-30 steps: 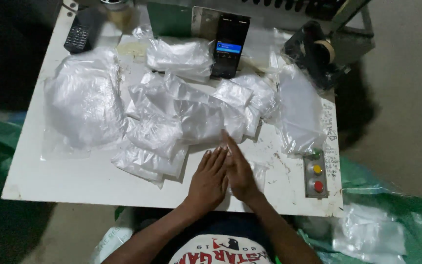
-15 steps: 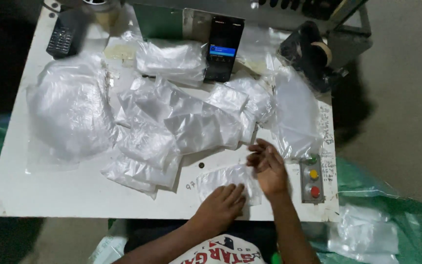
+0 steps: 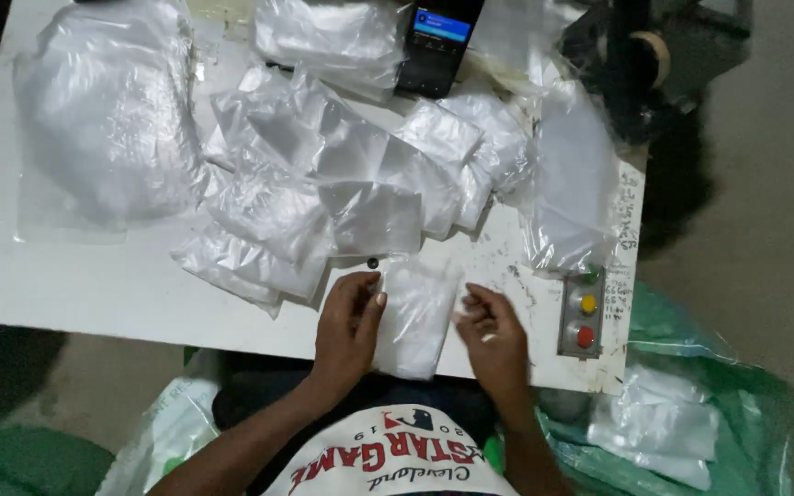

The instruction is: Folding and stacking clear plastic bags on a workstation table.

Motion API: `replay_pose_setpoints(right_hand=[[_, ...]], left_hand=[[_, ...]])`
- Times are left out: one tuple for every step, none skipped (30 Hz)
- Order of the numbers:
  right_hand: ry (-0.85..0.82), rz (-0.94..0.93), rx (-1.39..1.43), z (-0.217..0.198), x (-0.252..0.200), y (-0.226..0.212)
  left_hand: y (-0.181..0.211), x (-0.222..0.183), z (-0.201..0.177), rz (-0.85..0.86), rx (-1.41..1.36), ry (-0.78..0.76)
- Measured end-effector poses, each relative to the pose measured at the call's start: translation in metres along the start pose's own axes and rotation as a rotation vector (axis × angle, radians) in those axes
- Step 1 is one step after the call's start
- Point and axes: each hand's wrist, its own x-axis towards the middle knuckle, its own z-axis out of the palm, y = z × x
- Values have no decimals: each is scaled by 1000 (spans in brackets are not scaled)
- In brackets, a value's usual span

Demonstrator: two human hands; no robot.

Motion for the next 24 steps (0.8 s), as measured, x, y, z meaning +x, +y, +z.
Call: replay_pose_setpoints(right_hand=[[-9,-1,2,0,5,-9],[-8,-112,-52,-1,9,-17],[-7,-223,-106,-3,14,-25],[-11,-218,-106,2,18,-28],[-121,-210,-202,7,23,-32],[-224,-208,-295,12,30,-36],[-222,-210,-293,14,29,-36],[-286,-278,-298,15,31,-38],[-349,-346,-303,17,33,-39],[-349,-349,-304,15,33,-35],[-394,-326,-301,14,34,-30],[-442,-289,-294,13,29,-24],[-445,-281,-291,12,26,-27],[-424,-327,-272,12,24,-31],[-402,-372,-253,11,21,-35],[-399,-368,-252,14,21,-26],[-383,-443,-319,16,20,-18],[-366,-520,-389,18,19,-10],[-362,-517,-390,17,18,-15],[-333,-562,-408,17,18,-21],[-303,-606,-427,15,19,-27],[-281,-602,-431,16,19,-28],[-369,-514,-332,15,20,-29],[-458,-426,-230,15,20,-30]], left_hand=[[-7,2,1,-4,4,7],[-15,4,2,238,163,69],[-23,6,4,480,323,131],[-24,14,7,473,324,130],[-26,21,9,566,415,61],[-27,32,11,667,506,-7],[-29,34,11,670,508,-7],[-30,40,11,680,587,-108],[-32,47,11,689,667,-210],[-31,47,7,690,667,-206],[-30,47,3,684,651,-270],[-31,43,-1,670,634,-345],[-27,40,-8,663,633,-352],[-22,39,-15,612,596,-391],[-18,38,-22,561,559,-429],[-26,38,-19,562,559,-435],[-33,37,-16,597,609,-399],[-41,36,-12,634,657,-361],[-36,33,-13,636,655,-364],[-31,33,-13,610,654,-342],[-25,34,-13,583,654,-321],[-25,38,-16,603,650,-332],[-25,42,-18,498,518,-372],[-25,45,-20,389,388,-411]])
